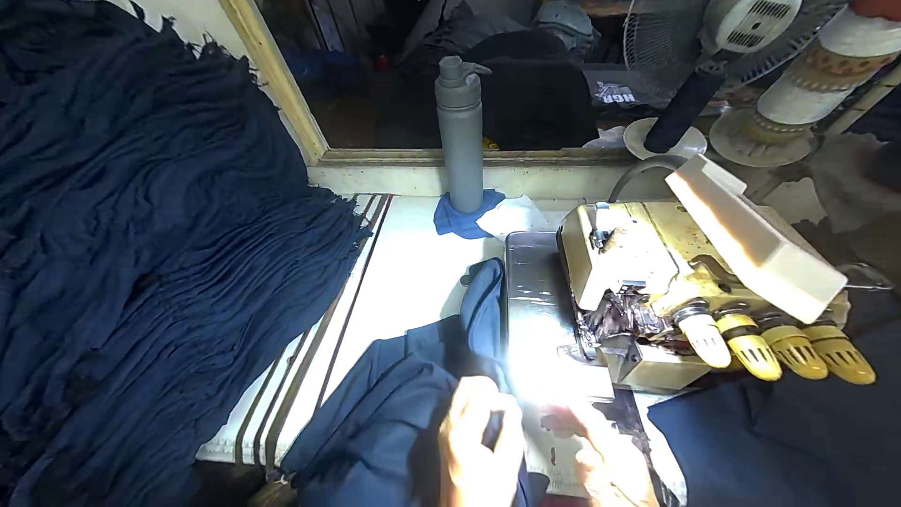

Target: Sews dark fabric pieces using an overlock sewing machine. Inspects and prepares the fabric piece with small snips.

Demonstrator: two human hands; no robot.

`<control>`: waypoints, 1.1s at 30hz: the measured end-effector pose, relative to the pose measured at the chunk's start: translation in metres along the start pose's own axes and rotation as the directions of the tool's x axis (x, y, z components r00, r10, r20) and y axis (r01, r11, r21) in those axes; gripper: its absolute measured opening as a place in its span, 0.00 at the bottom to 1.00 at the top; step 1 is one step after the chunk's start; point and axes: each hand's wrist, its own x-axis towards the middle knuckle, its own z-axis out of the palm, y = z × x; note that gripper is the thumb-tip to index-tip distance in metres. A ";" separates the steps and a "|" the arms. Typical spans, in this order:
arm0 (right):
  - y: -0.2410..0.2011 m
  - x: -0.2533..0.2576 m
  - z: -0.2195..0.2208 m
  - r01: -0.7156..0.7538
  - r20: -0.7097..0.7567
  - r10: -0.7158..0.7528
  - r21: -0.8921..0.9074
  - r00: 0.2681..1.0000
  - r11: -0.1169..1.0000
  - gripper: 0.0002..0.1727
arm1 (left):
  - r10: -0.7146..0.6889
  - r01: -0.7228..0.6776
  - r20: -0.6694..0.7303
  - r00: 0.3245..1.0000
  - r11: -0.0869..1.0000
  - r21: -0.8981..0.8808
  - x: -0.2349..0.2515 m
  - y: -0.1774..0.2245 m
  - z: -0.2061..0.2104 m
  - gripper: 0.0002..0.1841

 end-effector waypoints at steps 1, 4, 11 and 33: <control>-0.002 0.001 -0.001 0.001 0.058 -0.001 0.003 0.998 1.000 0.34 | -0.010 0.016 0.108 0.994 0.998 -0.057 -0.008 0.011 -0.005 0.03; -0.003 0.000 -0.009 -0.062 0.053 0.065 -0.054 0.997 0.997 0.15 | -0.009 0.071 0.459 0.889 0.990 -0.118 -0.020 0.027 -0.011 0.04; 0.034 -0.022 -0.060 -0.310 -0.386 0.153 -0.387 0.910 0.868 0.16 | 0.226 -0.151 0.473 0.851 0.970 -0.192 0.007 0.022 0.004 0.10; -0.001 -0.004 -0.052 -0.294 0.272 0.219 0.274 0.937 0.916 0.05 | -0.020 0.179 0.625 0.781 0.965 -0.193 0.056 0.011 -0.063 0.05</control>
